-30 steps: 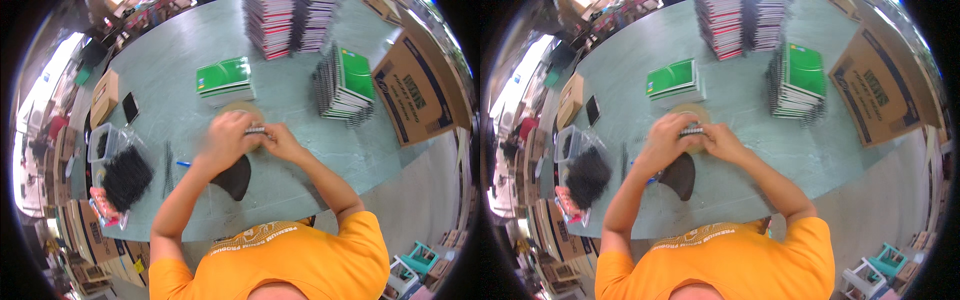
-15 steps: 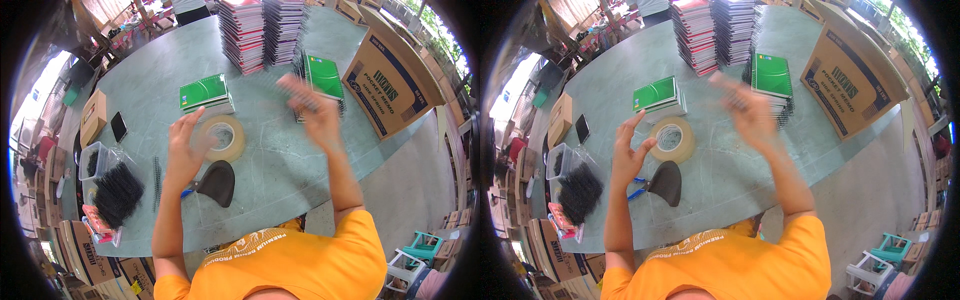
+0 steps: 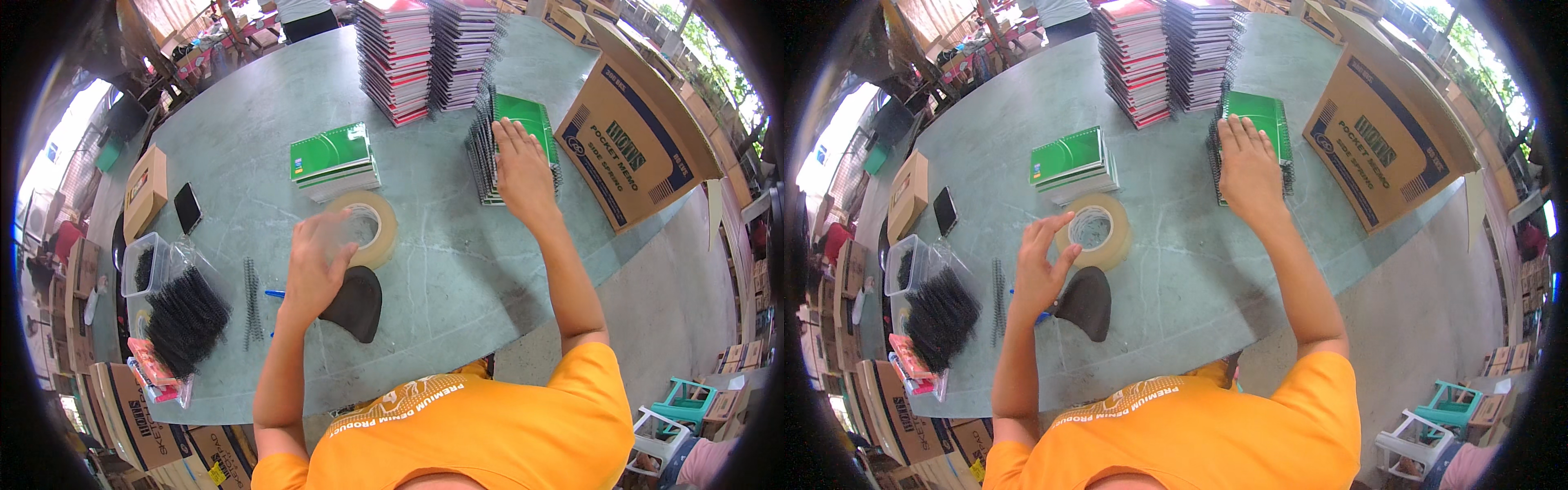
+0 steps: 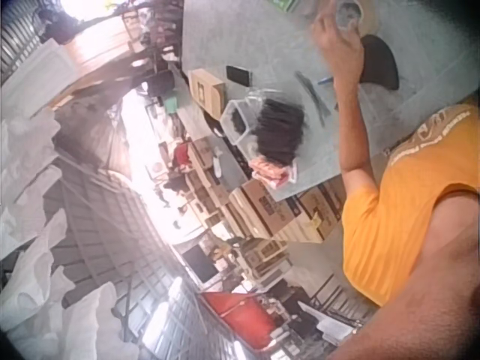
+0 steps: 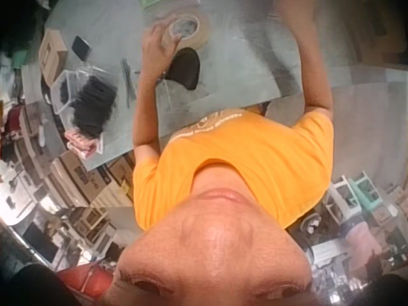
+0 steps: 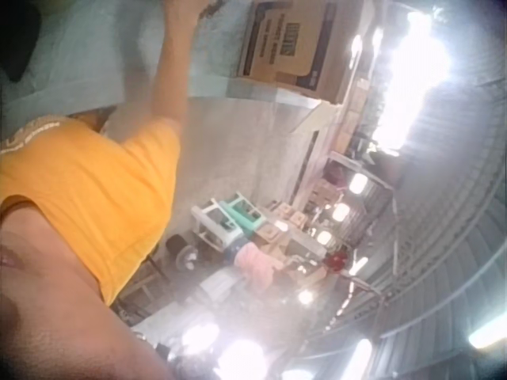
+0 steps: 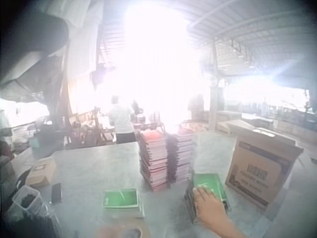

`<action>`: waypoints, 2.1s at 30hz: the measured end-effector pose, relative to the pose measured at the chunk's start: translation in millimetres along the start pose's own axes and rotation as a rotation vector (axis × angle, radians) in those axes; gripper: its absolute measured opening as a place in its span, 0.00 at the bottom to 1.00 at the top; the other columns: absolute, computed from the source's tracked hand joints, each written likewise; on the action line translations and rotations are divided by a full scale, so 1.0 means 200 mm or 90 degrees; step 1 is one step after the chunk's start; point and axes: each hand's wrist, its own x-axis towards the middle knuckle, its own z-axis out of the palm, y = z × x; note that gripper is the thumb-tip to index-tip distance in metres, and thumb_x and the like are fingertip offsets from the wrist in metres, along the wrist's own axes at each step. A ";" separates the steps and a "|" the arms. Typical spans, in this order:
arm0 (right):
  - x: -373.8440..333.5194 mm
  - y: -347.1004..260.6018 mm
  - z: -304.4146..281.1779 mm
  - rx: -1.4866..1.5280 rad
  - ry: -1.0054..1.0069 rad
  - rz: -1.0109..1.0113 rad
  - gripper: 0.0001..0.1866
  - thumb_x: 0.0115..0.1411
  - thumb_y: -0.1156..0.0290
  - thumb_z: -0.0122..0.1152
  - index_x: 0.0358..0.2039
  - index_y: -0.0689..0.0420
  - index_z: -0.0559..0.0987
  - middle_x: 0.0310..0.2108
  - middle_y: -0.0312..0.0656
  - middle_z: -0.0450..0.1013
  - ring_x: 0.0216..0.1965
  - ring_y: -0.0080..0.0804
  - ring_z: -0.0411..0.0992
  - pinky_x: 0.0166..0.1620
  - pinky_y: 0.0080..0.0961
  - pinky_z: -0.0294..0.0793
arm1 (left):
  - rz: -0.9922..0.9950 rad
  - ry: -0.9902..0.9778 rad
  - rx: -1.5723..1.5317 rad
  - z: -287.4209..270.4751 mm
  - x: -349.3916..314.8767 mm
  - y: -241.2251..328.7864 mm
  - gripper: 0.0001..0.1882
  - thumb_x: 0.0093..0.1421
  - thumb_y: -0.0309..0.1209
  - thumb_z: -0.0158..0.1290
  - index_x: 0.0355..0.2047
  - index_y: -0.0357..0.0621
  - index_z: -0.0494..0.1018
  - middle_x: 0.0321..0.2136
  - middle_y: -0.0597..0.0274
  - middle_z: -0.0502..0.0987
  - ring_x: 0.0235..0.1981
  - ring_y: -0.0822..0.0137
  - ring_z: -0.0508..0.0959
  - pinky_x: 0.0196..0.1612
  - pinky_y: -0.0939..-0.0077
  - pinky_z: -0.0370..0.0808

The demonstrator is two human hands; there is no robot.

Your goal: The person inserts a metal spring through the holes of green notebook covers and paper to bind them, using pliers to trim and bend the ends of the spring.

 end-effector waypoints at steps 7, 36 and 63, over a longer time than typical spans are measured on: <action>0.02 0.02 -0.07 0.174 0.015 0.063 0.23 0.59 0.61 0.53 0.51 0.63 0.69 0.54 0.50 0.66 0.59 0.46 0.60 0.60 0.40 0.57 | -0.011 -0.027 -0.005 0.04 -0.06 -0.10 0.21 0.50 0.27 0.58 0.47 0.45 0.72 0.43 0.52 0.73 0.46 0.53 0.70 0.50 0.63 0.67; 0.14 -0.91 0.19 1.303 -0.089 0.293 0.12 0.61 0.76 0.54 0.45 0.65 0.73 0.41 0.39 0.73 0.42 0.25 0.70 0.45 0.20 0.69 | -0.329 0.206 -0.837 0.23 0.05 -0.20 0.19 0.48 0.23 0.61 0.41 0.36 0.71 0.38 0.61 0.74 0.45 0.68 0.72 0.47 0.70 0.70; -0.08 -0.63 0.27 0.825 -0.159 0.039 0.16 0.54 0.63 0.64 0.35 0.63 0.77 0.34 0.41 0.75 0.35 0.26 0.71 0.41 0.22 0.70 | -0.219 0.108 -0.575 0.32 -0.01 -0.37 0.14 0.40 0.22 0.65 0.29 0.41 0.75 0.23 0.69 0.77 0.26 0.78 0.73 0.31 0.77 0.71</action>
